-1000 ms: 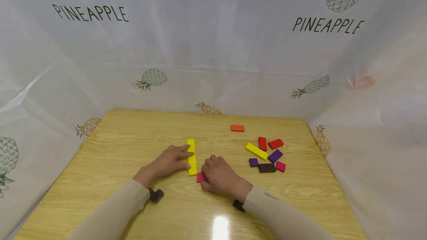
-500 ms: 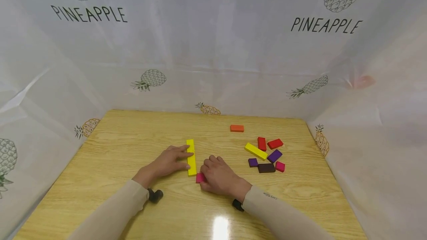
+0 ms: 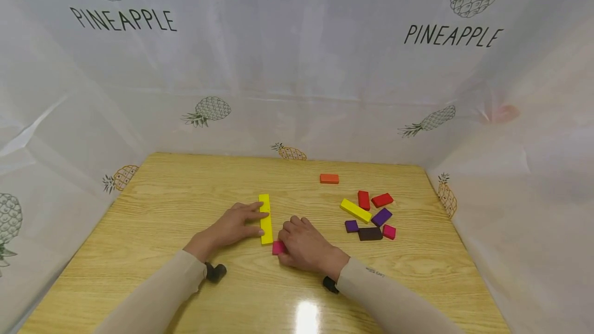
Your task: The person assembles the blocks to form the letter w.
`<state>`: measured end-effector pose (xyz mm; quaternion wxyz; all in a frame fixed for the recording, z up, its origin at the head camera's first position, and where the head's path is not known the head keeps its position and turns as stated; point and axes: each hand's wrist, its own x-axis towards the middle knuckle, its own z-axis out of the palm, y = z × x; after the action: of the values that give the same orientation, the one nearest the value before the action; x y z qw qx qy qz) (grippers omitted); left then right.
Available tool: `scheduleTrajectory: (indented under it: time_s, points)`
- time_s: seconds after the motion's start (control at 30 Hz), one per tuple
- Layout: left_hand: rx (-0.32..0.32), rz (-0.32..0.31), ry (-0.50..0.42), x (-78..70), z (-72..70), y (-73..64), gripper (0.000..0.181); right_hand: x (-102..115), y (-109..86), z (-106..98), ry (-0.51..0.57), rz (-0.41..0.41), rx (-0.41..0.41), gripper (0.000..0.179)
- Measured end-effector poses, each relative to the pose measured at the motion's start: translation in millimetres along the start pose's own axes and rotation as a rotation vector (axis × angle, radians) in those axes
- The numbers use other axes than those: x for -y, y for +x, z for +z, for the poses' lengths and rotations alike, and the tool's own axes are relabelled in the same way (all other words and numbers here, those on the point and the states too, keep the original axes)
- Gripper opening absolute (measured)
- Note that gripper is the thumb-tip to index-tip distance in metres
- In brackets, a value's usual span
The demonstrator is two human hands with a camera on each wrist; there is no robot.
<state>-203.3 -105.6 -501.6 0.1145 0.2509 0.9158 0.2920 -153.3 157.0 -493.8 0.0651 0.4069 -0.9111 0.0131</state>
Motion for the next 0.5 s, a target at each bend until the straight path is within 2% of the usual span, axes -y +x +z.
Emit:
scheduleTrajectory:
  time_s: [0.5]
  points:
    - [0.002,0.007,-0.001,-0.3,-0.9,-1.1,0.051,0.5,0.0,-2.9,0.016,0.004,0.021,0.028]
